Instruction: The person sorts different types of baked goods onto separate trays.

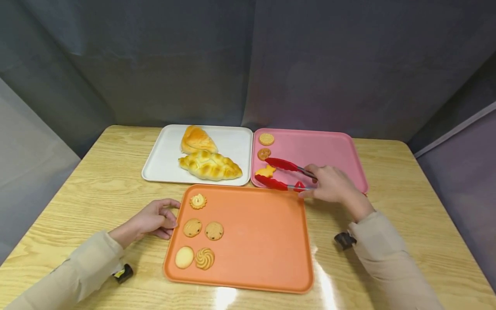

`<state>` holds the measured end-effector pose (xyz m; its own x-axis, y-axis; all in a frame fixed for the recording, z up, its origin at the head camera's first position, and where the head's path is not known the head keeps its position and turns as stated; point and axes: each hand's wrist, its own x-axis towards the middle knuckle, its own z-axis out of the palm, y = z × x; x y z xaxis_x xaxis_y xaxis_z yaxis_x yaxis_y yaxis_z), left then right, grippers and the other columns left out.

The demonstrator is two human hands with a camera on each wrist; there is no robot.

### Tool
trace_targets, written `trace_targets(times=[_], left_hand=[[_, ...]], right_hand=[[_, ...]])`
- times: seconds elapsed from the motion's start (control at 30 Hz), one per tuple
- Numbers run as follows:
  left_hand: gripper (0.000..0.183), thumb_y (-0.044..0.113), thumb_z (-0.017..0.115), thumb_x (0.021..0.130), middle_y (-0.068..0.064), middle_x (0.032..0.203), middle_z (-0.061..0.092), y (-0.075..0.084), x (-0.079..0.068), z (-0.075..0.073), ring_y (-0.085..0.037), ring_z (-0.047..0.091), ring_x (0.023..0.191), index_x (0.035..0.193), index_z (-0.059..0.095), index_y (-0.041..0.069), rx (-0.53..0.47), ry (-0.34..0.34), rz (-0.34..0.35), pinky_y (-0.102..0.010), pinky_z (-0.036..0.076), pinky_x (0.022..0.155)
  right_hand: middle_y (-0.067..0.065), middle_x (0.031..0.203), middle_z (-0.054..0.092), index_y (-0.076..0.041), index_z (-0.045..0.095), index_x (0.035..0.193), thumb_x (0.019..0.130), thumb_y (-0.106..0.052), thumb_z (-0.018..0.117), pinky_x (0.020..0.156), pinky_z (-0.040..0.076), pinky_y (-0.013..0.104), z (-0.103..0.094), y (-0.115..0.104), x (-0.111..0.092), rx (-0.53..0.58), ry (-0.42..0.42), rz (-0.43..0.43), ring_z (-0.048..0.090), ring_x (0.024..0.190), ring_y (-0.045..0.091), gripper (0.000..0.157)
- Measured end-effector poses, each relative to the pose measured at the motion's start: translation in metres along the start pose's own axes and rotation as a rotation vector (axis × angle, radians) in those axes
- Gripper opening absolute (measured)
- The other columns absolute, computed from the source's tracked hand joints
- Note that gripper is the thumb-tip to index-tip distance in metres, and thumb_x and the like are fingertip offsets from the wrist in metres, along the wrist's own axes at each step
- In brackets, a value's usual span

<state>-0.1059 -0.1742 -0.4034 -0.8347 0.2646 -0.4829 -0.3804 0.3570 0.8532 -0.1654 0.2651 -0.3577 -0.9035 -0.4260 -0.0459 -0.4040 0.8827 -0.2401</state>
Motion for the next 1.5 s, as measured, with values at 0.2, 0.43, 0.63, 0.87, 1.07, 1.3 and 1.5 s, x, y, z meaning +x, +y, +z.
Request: trace_targets(times=[0.2,0.43,0.63,0.87,1.07,1.3,1.5], left_hand=[[0.053,-0.008,0.059,0.079,-0.012,0.077,0.057,0.002,0.0,0.0,-0.017,0.058,0.05,0.128,0.04,-0.004,0.001,0.001,0.002,-0.033,0.054,0.046],[0.051,-0.009,0.059,0.079,-0.014,0.079,0.057,0.0,0.001,0.0,-0.017,0.058,0.05,0.127,0.041,-0.004,0.001,0.01,-0.01,-0.033,0.054,0.047],[0.05,-0.01,0.058,0.079,-0.014,0.079,0.057,-0.001,-0.001,0.001,-0.016,0.058,0.05,0.125,0.043,-0.003,0.002,0.028,-0.035,-0.032,0.054,0.047],[0.05,-0.01,0.059,0.079,-0.014,0.078,0.057,-0.001,0.001,0.001,-0.016,0.058,0.05,0.125,0.043,-0.003,-0.003,0.025,-0.031,-0.033,0.054,0.047],[0.05,-0.01,0.058,0.079,-0.014,0.077,0.057,-0.001,0.001,0.001,-0.016,0.058,0.049,0.125,0.043,-0.003,0.0,0.018,-0.025,-0.033,0.054,0.047],[0.05,-0.01,0.058,0.078,-0.015,0.079,0.058,-0.001,0.001,0.0,-0.016,0.058,0.05,0.126,0.042,-0.003,0.005,0.021,-0.027,-0.033,0.054,0.047],[0.049,-0.009,0.058,0.079,-0.013,0.078,0.057,-0.001,0.001,-0.001,-0.017,0.058,0.051,0.125,0.042,-0.002,0.02,0.0,-0.014,-0.034,0.054,0.048]], right_hand=[[-0.005,0.057,0.04,-0.003,0.057,0.11,0.065,-0.038,0.08,0.047,0.032,0.026,-0.002,-0.003,-0.007,0.0,0.082,-0.065,0.037,0.051,0.011,0.061],[-0.006,0.059,0.043,-0.006,0.058,0.109,0.064,-0.037,0.08,0.047,0.031,0.026,-0.003,-0.012,-0.015,-0.011,0.112,-0.125,0.037,0.051,0.01,0.059],[-0.006,0.065,0.051,-0.007,0.058,0.108,0.064,-0.037,0.08,0.046,0.033,0.025,-0.002,-0.022,-0.02,-0.02,0.118,-0.166,0.04,0.053,0.008,0.058],[0.002,0.079,0.063,-0.004,0.058,0.111,0.063,-0.036,0.081,0.052,0.045,0.031,-0.005,-0.036,-0.025,-0.029,0.114,-0.191,0.054,0.061,0.012,0.063],[0.003,0.086,0.066,-0.003,0.057,0.113,0.061,-0.035,0.081,0.055,0.047,0.032,-0.006,-0.045,-0.03,-0.028,0.123,-0.224,0.059,0.067,0.013,0.065],[-0.002,0.085,0.064,-0.006,0.056,0.115,0.062,-0.036,0.081,0.047,0.04,0.024,-0.005,-0.057,-0.038,-0.018,0.09,-0.234,0.047,0.054,0.004,0.066],[-0.007,0.079,0.057,-0.009,0.057,0.114,0.06,-0.036,0.082,0.041,0.029,0.019,-0.003,-0.067,-0.043,-0.022,0.081,-0.258,0.031,0.046,0.001,0.065]])
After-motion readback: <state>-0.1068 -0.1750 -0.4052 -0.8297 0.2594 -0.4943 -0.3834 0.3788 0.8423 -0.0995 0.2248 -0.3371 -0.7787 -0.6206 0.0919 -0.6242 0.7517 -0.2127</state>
